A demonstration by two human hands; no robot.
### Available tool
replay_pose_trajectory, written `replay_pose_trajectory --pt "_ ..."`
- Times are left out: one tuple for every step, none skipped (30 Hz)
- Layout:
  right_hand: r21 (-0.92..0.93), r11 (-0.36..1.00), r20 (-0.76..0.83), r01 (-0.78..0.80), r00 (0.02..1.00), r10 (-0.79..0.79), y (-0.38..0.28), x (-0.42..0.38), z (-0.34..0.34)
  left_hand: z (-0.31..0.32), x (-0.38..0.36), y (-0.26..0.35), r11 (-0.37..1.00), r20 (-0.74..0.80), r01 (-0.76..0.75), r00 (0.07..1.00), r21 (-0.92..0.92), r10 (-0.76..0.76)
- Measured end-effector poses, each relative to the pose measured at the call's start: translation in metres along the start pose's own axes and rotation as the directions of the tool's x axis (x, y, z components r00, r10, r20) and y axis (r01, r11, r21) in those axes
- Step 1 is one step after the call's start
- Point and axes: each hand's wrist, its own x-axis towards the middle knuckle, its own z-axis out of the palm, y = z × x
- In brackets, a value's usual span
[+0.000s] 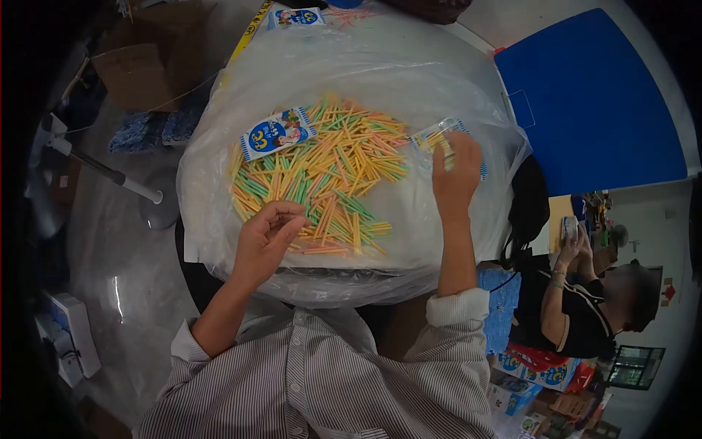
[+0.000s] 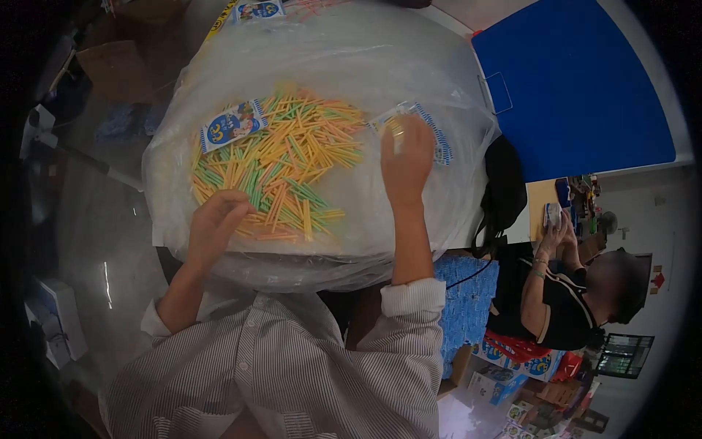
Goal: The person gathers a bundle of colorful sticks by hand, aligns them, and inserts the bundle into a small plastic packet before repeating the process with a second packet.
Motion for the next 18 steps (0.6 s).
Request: replay_pose_trajectory --pt "0.179 0.982 0.247 0.064 0.963 -0.108 -0.007 -0.005 0.000 0.002 0.000 0.001 0.999 0.014 -0.020 1.000 0.026 0.019" --pt "0.183 0.981 0.252 0.065 0.961 -0.111 -0.015 -0.007 0.001 0.004 -0.001 0.003 1.000 0.008 -0.016 1.000 0.026 0.016" --pt "0.220 0.975 0.404 0.036 0.906 -0.125 -0.023 -0.008 0.003 0.006 -0.001 0.005 0.999 0.044 -0.024 0.999 0.044 0.023" --pt "0.250 0.968 0.544 0.002 0.827 -0.142 -0.028 -0.009 0.004 0.006 -0.001 0.006 0.997 0.080 -0.036 0.996 0.064 0.031" --pt "0.252 0.968 0.542 0.003 0.828 -0.144 -0.029 -0.007 0.006 0.007 -0.001 0.006 0.997 0.078 -0.037 0.996 0.065 0.032" --pt "0.211 0.976 0.556 0.051 0.815 -0.163 -0.029 -0.003 0.009 0.007 -0.002 0.006 0.996 0.095 -0.042 0.995 0.082 0.034" --pt "0.171 0.980 0.572 0.098 0.800 -0.180 -0.031 -0.001 0.012 0.007 -0.003 0.005 0.994 0.111 -0.045 0.993 0.098 0.034" --pt "0.176 0.979 0.572 0.098 0.800 -0.183 -0.033 0.003 0.016 0.007 -0.004 0.005 0.994 0.107 -0.044 0.994 0.102 0.033" --pt "0.113 0.991 0.655 0.071 0.745 -0.128 -0.035 0.008 0.020 0.007 -0.004 0.004 0.994 0.101 -0.044 0.994 0.099 0.034" --pt "0.046 0.998 0.729 0.051 0.681 -0.068 -0.037 0.011 0.022 0.007 -0.005 0.004 0.994 0.095 -0.043 0.995 0.096 0.034" --pt "0.050 0.997 0.729 0.052 0.681 -0.072 -0.038 0.012 0.024 0.007 -0.005 0.006 0.994 0.091 -0.043 0.995 0.097 0.034" --pt "0.039 0.997 0.751 0.063 0.657 -0.071 -0.039 0.013 0.026 0.007 -0.006 0.008 0.994 0.088 -0.035 0.996 0.108 0.025" --pt "0.028 0.997 0.772 0.077 0.632 -0.071 -0.040 0.013 0.028 0.006 -0.006 0.009 0.993 0.085 -0.027 0.996 0.116 0.017" --pt "0.031 0.996 0.772 0.083 0.631 -0.077 -0.039 0.010 0.030 0.005 -0.006 0.007 0.993 0.079 -0.028 0.997 0.113 0.020" --pt "0.073 0.995 0.737 0.065 0.668 -0.098 -0.039 0.006 0.031 0.004 -0.005 0.004 0.992 0.085 -0.070 0.995 0.107 0.061" --pt "0.115 0.992 0.699 0.047 0.706 -0.115 -0.038 0.002 0.031 0.003 -0.004 0.002 0.989 0.093 -0.112 0.990 0.101 0.103" --pt "0.115 0.992 0.699 0.051 0.706 -0.118 -0.036 0.000 0.031 0.003 -0.005 0.003 0.988 0.091 -0.114 0.990 0.099 0.105" --pt "0.146 0.989 0.693 -0.019 0.716 -0.089 -0.037 -0.001 0.029 0.004 -0.005 0.005 0.987 0.096 -0.101 0.991 0.122 0.089"
